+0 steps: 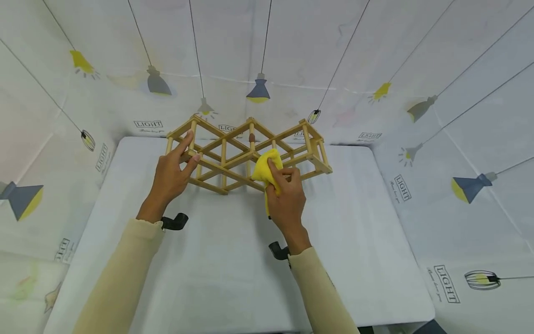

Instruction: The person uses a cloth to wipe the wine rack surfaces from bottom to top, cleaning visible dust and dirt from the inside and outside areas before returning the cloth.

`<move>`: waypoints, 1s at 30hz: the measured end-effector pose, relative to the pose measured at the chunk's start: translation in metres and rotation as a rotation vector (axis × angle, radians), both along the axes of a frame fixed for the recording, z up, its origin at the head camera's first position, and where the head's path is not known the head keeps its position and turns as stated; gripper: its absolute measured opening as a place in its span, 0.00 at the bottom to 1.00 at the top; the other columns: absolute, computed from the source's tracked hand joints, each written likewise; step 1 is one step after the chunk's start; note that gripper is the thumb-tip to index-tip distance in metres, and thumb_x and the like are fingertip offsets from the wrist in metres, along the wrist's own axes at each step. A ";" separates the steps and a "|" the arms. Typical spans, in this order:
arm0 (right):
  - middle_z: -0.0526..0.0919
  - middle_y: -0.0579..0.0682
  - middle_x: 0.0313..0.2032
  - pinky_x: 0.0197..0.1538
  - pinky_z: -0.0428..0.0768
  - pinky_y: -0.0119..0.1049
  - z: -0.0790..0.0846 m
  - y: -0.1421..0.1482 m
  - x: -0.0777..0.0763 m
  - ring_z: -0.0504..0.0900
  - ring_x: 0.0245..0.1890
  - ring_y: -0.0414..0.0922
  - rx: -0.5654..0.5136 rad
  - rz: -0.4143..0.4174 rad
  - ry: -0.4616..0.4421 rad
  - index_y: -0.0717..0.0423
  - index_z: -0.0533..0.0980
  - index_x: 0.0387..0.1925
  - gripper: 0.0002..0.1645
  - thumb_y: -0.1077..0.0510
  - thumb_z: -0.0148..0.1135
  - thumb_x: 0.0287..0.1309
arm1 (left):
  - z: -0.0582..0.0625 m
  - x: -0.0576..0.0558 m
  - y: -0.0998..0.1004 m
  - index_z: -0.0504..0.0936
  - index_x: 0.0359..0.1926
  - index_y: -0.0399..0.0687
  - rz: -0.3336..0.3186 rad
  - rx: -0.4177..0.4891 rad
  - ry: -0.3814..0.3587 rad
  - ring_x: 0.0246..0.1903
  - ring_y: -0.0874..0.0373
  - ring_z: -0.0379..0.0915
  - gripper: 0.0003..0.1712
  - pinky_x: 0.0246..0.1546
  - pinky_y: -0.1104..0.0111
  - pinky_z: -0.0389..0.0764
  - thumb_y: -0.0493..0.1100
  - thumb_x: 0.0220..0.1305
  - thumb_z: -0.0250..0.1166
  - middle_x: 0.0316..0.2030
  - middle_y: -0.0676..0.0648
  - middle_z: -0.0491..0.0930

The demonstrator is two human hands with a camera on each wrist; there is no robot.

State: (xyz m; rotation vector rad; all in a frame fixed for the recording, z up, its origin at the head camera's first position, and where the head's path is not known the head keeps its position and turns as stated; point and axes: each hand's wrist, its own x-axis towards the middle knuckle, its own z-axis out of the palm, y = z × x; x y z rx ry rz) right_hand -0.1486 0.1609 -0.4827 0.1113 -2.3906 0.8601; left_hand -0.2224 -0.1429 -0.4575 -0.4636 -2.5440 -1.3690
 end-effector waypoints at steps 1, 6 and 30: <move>0.77 0.59 0.49 0.28 0.81 0.43 -0.001 -0.001 -0.001 0.79 0.38 0.52 0.015 0.001 -0.019 0.34 0.75 0.74 0.39 0.64 0.62 0.63 | 0.000 0.000 0.000 0.58 0.84 0.56 -0.003 0.002 -0.004 0.61 0.35 0.82 0.37 0.68 0.35 0.73 0.47 0.81 0.61 0.79 0.47 0.66; 0.78 0.58 0.48 0.24 0.77 0.41 -0.025 0.015 0.005 0.79 0.34 0.50 0.051 -0.106 -0.119 0.36 0.76 0.72 0.39 0.65 0.65 0.61 | 0.002 0.000 0.000 0.56 0.85 0.57 -0.023 -0.029 -0.030 0.62 0.36 0.82 0.38 0.68 0.36 0.73 0.47 0.82 0.60 0.79 0.46 0.65; 0.79 0.58 0.45 0.23 0.76 0.34 -0.009 -0.057 0.009 0.79 0.31 0.47 0.120 0.141 -0.005 0.39 0.77 0.73 0.39 0.65 0.62 0.60 | 0.007 -0.001 -0.001 0.53 0.86 0.61 -0.025 -0.099 -0.066 0.64 0.37 0.81 0.39 0.67 0.37 0.75 0.50 0.82 0.59 0.81 0.46 0.62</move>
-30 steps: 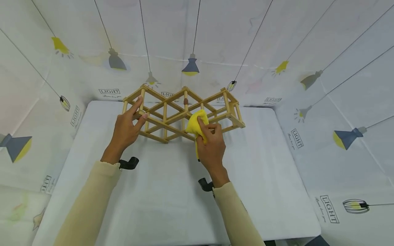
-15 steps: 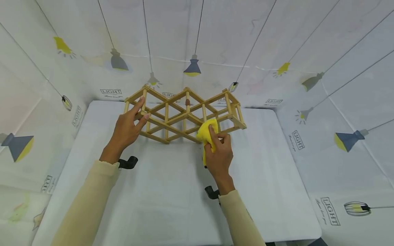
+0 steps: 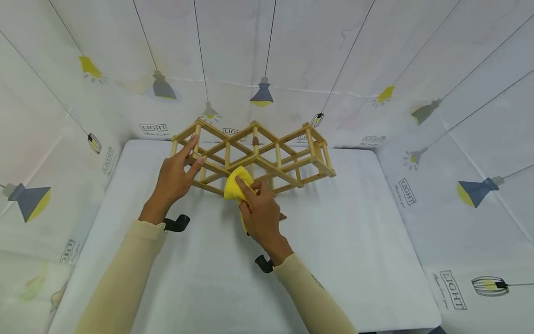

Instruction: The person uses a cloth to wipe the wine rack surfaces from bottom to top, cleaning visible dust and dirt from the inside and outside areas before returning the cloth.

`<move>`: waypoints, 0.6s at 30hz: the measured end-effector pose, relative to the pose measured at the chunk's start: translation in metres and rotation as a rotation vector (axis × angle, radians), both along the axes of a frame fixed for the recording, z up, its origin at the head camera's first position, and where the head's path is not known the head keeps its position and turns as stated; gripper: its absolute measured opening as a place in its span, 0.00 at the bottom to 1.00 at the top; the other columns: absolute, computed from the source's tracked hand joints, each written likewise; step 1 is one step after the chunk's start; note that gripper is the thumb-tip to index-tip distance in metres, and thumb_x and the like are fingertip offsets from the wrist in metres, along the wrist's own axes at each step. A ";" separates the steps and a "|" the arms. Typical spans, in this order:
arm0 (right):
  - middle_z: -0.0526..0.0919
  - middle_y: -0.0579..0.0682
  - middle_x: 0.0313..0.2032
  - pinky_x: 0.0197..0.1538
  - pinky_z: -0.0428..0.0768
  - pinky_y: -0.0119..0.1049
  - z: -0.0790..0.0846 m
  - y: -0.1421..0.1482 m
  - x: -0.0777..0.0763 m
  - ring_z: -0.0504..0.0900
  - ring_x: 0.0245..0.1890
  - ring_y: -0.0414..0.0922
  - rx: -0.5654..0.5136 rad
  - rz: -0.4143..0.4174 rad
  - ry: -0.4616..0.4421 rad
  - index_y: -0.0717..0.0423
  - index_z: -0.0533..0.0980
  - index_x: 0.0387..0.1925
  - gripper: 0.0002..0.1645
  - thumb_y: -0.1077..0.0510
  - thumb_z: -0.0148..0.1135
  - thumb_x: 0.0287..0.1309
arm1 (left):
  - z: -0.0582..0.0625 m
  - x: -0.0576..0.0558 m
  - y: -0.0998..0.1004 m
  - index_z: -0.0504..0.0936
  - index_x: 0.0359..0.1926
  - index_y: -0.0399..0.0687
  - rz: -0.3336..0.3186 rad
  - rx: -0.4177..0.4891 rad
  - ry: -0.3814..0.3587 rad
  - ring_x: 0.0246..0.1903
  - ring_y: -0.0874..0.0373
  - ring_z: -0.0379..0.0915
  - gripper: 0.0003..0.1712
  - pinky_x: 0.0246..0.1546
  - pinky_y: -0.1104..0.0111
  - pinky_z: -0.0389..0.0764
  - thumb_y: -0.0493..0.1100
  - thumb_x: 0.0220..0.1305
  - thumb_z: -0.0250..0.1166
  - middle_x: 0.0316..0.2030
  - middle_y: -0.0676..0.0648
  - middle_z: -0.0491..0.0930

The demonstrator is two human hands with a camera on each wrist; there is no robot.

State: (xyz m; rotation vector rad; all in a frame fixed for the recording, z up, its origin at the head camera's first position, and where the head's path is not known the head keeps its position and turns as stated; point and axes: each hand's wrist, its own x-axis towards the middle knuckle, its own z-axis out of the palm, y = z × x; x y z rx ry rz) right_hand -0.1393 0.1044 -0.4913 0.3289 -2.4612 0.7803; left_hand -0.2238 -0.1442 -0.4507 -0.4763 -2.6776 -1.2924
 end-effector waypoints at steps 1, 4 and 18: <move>0.79 0.58 0.45 0.23 0.76 0.33 -0.003 -0.002 0.002 0.78 0.30 0.47 -0.012 0.003 0.014 0.39 0.77 0.72 0.39 0.65 0.62 0.59 | 0.000 0.000 -0.001 0.53 0.86 0.62 0.002 0.000 -0.001 0.64 0.37 0.81 0.39 0.67 0.37 0.75 0.50 0.82 0.59 0.81 0.46 0.62; 0.78 0.59 0.45 0.25 0.78 0.35 -0.003 -0.005 0.000 0.78 0.32 0.48 -0.096 -0.036 0.104 0.42 0.77 0.72 0.38 0.66 0.62 0.61 | -0.001 0.000 -0.002 0.53 0.86 0.63 0.006 0.006 -0.003 0.64 0.38 0.81 0.39 0.67 0.37 0.75 0.49 0.82 0.59 0.81 0.47 0.62; 0.79 0.55 0.47 0.23 0.73 0.30 -0.013 -0.030 -0.025 0.80 0.32 0.45 0.004 0.043 -0.085 0.37 0.72 0.76 0.41 0.63 0.63 0.63 | -0.001 0.000 -0.004 0.55 0.85 0.62 0.017 0.007 0.009 0.62 0.39 0.83 0.38 0.66 0.39 0.77 0.51 0.82 0.58 0.82 0.54 0.59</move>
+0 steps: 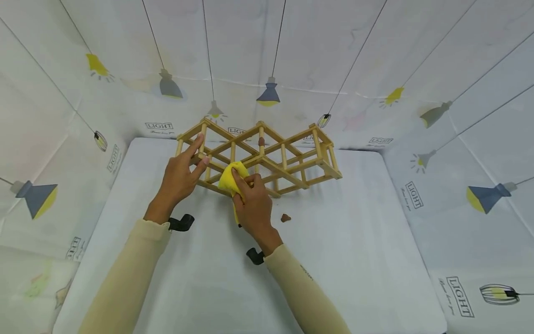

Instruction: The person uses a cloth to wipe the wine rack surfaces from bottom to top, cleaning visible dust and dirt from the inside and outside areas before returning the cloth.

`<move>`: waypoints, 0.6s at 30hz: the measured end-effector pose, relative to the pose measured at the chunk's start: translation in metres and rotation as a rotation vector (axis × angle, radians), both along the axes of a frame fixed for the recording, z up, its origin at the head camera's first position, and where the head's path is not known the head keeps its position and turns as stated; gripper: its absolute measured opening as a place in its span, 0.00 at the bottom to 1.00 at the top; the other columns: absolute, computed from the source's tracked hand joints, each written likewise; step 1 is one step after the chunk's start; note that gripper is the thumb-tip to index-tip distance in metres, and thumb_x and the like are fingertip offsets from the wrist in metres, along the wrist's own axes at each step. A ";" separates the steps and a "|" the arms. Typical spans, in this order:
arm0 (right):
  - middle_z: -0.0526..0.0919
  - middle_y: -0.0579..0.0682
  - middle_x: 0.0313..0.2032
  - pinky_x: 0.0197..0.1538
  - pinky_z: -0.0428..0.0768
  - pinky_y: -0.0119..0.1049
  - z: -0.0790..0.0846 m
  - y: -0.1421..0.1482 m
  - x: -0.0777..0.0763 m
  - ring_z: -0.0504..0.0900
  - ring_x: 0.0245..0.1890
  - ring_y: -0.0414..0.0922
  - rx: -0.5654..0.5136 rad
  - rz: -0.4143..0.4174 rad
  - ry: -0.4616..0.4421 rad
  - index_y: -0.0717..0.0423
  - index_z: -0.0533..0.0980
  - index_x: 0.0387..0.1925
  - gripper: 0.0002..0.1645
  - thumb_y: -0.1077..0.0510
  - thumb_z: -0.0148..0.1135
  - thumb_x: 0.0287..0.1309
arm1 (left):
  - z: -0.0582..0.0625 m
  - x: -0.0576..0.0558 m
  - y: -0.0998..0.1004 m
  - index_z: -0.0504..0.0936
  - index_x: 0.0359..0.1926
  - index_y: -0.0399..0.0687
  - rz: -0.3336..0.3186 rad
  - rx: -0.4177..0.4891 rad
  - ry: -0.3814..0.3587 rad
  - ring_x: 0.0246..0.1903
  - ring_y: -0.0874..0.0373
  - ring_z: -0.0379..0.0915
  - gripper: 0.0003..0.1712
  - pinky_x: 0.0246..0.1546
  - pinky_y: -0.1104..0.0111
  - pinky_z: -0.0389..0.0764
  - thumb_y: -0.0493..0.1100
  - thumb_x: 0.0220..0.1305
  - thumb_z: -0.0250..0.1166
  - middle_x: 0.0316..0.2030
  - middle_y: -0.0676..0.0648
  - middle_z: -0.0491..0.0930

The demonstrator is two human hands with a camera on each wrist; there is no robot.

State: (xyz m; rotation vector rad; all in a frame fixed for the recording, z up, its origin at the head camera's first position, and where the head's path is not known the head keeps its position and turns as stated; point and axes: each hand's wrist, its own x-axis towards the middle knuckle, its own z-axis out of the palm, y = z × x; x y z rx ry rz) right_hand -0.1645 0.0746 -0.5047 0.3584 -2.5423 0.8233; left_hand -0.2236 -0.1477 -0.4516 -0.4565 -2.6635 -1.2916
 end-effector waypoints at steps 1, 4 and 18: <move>0.78 0.54 0.47 0.23 0.73 0.30 0.002 0.000 0.002 0.79 0.32 0.45 -0.002 -0.004 0.006 0.37 0.72 0.76 0.41 0.63 0.64 0.63 | 0.001 0.000 0.000 0.55 0.85 0.62 -0.006 0.004 -0.011 0.63 0.39 0.83 0.38 0.66 0.40 0.77 0.51 0.82 0.59 0.83 0.55 0.58; 0.79 0.55 0.46 0.22 0.74 0.31 0.009 0.004 0.006 0.79 0.31 0.45 -0.050 -0.037 0.095 0.39 0.74 0.75 0.42 0.65 0.64 0.59 | 0.006 0.001 -0.005 0.55 0.85 0.63 -0.035 0.025 -0.060 0.69 0.38 0.76 0.38 0.68 0.40 0.76 0.52 0.82 0.59 0.84 0.55 0.55; 0.78 0.53 0.47 0.24 0.73 0.29 0.000 0.007 0.010 0.79 0.34 0.45 -0.046 -0.026 -0.033 0.32 0.71 0.76 0.43 0.62 0.64 0.61 | 0.033 -0.026 -0.022 0.78 0.73 0.52 -0.079 -0.026 -0.061 0.64 0.39 0.77 0.29 0.60 0.42 0.81 0.48 0.76 0.68 0.69 0.40 0.80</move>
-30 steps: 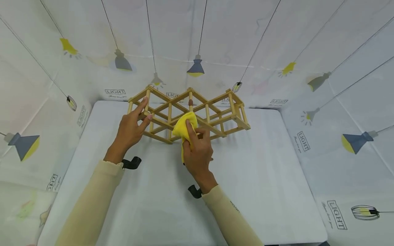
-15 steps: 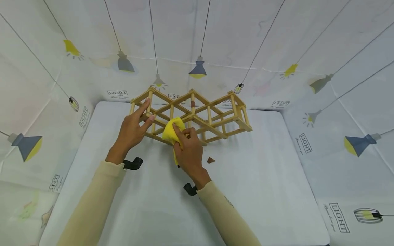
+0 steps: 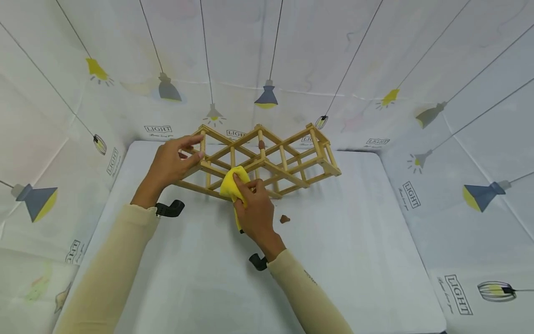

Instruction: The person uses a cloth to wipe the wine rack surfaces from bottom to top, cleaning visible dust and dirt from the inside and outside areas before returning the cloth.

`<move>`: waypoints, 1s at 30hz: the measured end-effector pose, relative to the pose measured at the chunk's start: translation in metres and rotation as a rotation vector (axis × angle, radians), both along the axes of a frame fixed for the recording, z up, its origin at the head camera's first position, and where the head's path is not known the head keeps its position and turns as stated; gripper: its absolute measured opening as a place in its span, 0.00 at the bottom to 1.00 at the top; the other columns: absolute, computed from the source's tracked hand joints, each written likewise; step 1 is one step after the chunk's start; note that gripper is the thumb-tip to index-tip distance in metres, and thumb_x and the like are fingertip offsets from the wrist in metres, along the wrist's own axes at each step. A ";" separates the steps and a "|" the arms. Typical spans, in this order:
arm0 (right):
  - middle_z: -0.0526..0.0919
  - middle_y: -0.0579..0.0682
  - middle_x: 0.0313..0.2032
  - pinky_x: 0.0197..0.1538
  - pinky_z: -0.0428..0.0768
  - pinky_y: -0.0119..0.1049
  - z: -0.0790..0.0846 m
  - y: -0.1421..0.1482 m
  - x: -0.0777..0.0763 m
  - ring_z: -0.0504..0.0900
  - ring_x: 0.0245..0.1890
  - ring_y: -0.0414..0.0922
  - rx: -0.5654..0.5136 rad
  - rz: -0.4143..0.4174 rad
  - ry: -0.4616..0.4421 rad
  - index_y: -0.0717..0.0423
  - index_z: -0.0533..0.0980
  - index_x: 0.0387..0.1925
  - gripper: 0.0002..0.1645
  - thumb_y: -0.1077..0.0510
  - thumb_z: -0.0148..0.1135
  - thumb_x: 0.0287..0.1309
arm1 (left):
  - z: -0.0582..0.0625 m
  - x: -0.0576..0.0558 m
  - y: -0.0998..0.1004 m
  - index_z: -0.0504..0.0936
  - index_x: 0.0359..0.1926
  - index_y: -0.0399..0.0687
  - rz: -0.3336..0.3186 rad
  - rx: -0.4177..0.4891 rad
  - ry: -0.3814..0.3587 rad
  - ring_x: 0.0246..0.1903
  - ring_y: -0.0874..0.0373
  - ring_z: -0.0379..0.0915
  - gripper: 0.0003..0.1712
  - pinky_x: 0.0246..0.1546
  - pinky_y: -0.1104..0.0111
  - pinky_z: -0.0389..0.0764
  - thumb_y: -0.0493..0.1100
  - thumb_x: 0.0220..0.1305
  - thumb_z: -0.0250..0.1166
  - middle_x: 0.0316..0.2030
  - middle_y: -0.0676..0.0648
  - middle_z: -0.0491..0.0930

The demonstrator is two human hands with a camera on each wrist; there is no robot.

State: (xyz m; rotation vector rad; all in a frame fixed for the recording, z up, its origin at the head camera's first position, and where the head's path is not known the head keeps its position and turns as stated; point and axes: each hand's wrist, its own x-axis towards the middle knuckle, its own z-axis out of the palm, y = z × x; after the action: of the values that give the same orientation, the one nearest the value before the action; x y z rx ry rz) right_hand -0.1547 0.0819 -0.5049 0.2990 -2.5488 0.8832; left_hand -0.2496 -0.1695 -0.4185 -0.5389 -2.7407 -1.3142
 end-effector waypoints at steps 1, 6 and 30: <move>0.78 0.53 0.47 0.23 0.73 0.29 0.000 0.000 0.001 0.79 0.33 0.45 0.000 0.010 0.002 0.33 0.72 0.76 0.43 0.62 0.64 0.61 | 0.001 -0.003 0.000 0.78 0.73 0.50 -0.001 -0.020 0.033 0.66 0.37 0.74 0.29 0.62 0.40 0.78 0.47 0.74 0.69 0.70 0.38 0.78; 0.79 0.57 0.45 0.25 0.77 0.35 0.008 0.003 0.001 0.79 0.33 0.47 -0.073 -0.031 0.152 0.38 0.74 0.75 0.41 0.64 0.64 0.61 | 0.005 -0.018 -0.006 0.74 0.75 0.44 -0.134 -0.017 0.003 0.82 0.35 0.50 0.32 0.77 0.32 0.56 0.44 0.74 0.68 0.83 0.38 0.57; 0.81 0.56 0.47 0.32 0.81 0.31 0.025 -0.039 -0.005 0.81 0.35 0.45 0.010 0.158 0.202 0.39 0.76 0.73 0.38 0.62 0.67 0.62 | 0.018 -0.046 -0.016 0.75 0.73 0.55 -0.276 -0.060 -0.273 0.82 0.42 0.54 0.28 0.75 0.31 0.60 0.48 0.76 0.67 0.80 0.46 0.64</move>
State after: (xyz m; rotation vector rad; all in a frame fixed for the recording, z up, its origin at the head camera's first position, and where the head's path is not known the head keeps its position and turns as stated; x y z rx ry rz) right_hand -0.1595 0.0429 -0.4798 0.5702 -2.3682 0.8503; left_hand -0.2955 -0.1854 -0.4006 -0.8264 -3.0207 -1.4642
